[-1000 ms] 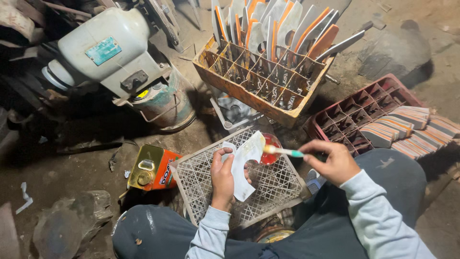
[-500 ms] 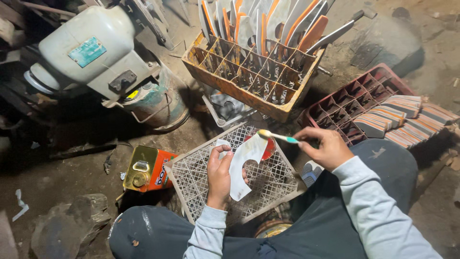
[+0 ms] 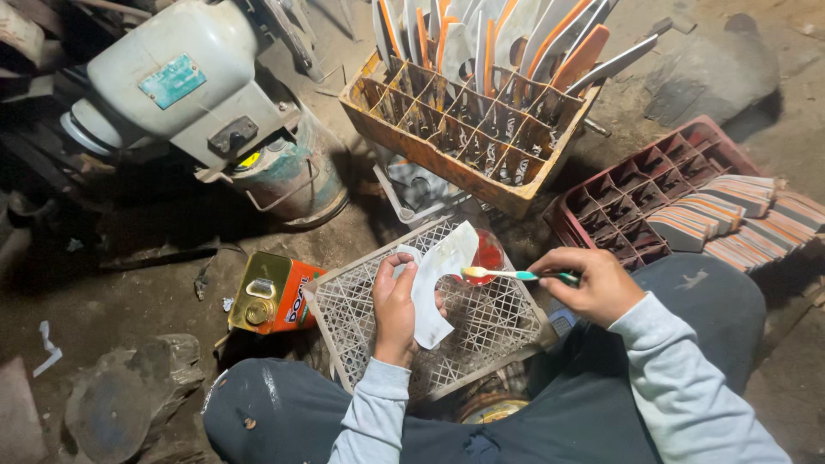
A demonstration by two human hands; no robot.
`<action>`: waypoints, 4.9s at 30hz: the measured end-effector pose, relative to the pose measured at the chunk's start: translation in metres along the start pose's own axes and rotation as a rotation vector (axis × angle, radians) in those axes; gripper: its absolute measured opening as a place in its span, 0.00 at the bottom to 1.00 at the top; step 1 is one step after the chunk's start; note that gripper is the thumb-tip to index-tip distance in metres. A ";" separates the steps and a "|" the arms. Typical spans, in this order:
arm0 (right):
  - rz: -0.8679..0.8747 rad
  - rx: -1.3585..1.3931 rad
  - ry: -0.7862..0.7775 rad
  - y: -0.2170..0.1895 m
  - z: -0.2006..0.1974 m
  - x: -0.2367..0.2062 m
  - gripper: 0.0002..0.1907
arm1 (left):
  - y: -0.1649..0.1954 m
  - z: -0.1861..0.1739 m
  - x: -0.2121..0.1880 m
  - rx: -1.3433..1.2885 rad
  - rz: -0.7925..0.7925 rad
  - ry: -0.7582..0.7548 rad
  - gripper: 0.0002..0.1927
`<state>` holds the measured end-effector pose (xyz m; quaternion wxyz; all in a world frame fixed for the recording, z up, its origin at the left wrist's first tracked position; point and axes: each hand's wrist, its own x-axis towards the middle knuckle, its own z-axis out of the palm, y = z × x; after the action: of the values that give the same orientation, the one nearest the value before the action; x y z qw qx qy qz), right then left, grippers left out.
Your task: The person sits on the floor and uses a toothbrush to apply red adhesive from a small container onto curved plastic parts. They handle several parts one at a time, applying glue to each and placing them into a compartmentalized crate.
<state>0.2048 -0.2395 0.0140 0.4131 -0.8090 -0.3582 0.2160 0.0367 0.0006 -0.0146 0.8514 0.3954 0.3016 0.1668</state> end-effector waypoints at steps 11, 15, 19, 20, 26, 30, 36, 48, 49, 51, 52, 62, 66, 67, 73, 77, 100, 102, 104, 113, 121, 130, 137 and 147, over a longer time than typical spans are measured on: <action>-0.056 -0.015 0.015 -0.003 -0.003 0.001 0.12 | -0.003 0.003 0.003 -0.033 0.016 -0.006 0.07; 0.005 -0.045 0.154 -0.007 0.003 0.002 0.12 | -0.008 0.005 0.003 -0.024 0.008 -0.036 0.07; -0.048 0.033 -0.037 -0.007 0.007 0.003 0.11 | -0.008 0.006 0.005 -0.034 0.028 -0.036 0.06; -0.039 0.023 0.008 -0.007 0.005 0.001 0.11 | -0.007 0.005 0.005 -0.040 0.036 -0.033 0.06; -0.074 -0.073 0.144 -0.005 -0.004 0.000 0.12 | -0.005 0.005 0.003 -0.024 -0.013 -0.048 0.07; 0.085 -0.126 0.219 -0.008 -0.011 0.011 0.11 | 0.000 0.007 -0.006 -0.027 -0.033 -0.122 0.08; -0.083 -0.103 0.379 -0.012 -0.017 0.007 0.11 | 0.007 0.007 -0.004 -0.031 -0.054 -0.086 0.06; -0.063 -0.040 0.194 -0.031 0.045 0.002 0.12 | -0.017 -0.001 0.011 -0.028 0.018 0.079 0.10; -0.009 -0.037 0.243 -0.031 0.041 0.002 0.11 | -0.017 -0.002 0.011 -0.031 0.015 0.108 0.10; -0.030 -0.076 0.313 -0.032 0.038 0.004 0.11 | -0.018 -0.002 0.012 -0.041 0.011 0.096 0.11; -0.041 -0.097 0.350 -0.033 0.037 0.004 0.11 | -0.019 -0.001 0.012 -0.046 0.009 0.088 0.11; 0.004 0.000 0.213 -0.043 0.053 -0.005 0.10 | -0.012 0.004 0.010 -0.102 0.084 0.113 0.08; -0.108 -0.142 0.376 -0.041 0.036 -0.005 0.10 | -0.006 0.003 0.010 -0.105 0.146 0.126 0.07; -0.124 -0.191 0.416 -0.042 0.035 -0.006 0.10 | -0.005 0.004 0.010 -0.112 0.155 0.119 0.07; -0.137 -0.046 0.270 -0.045 0.056 -0.009 0.11 | -0.009 0.010 0.008 -0.130 0.134 0.145 0.06; -0.093 -0.066 0.328 -0.035 0.041 -0.002 0.12 | -0.006 0.005 0.007 -0.129 0.158 0.135 0.07; -0.084 -0.136 0.448 -0.019 0.004 0.008 0.11 | -0.005 0.006 0.000 0.039 0.007 0.001 0.10; -0.059 -0.052 0.362 -0.025 0.018 0.000 0.12 | -0.008 0.005 0.001 -0.001 0.020 0.014 0.10; -0.102 -0.014 0.297 -0.029 0.033 -0.005 0.12 | -0.013 0.006 0.005 -0.026 0.042 0.035 0.10; -0.086 -0.099 0.433 -0.031 0.032 0.002 0.10 | -0.017 0.006 0.003 -0.058 0.119 0.069 0.10; -0.120 0.015 0.326 -0.044 0.056 -0.002 0.11 | -0.015 0.012 0.000 -0.108 0.165 0.075 0.10; -0.056 0.204 0.374 -0.021 0.055 -0.006 0.09 | -0.005 0.013 -0.001 -0.218 0.231 0.088 0.08; 0.234 0.840 -0.072 -0.034 0.140 -0.026 0.11 | -0.022 0.024 -0.009 -0.327 0.252 0.161 0.10; 0.245 0.549 -0.379 -0.008 0.018 0.010 0.12 | 0.053 -0.012 -0.027 0.859 0.762 -0.058 0.43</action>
<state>0.1966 -0.2190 0.0100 0.5123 -0.6503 -0.2573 0.4985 0.0058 0.0269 0.0309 0.5023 0.7909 0.1548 0.3135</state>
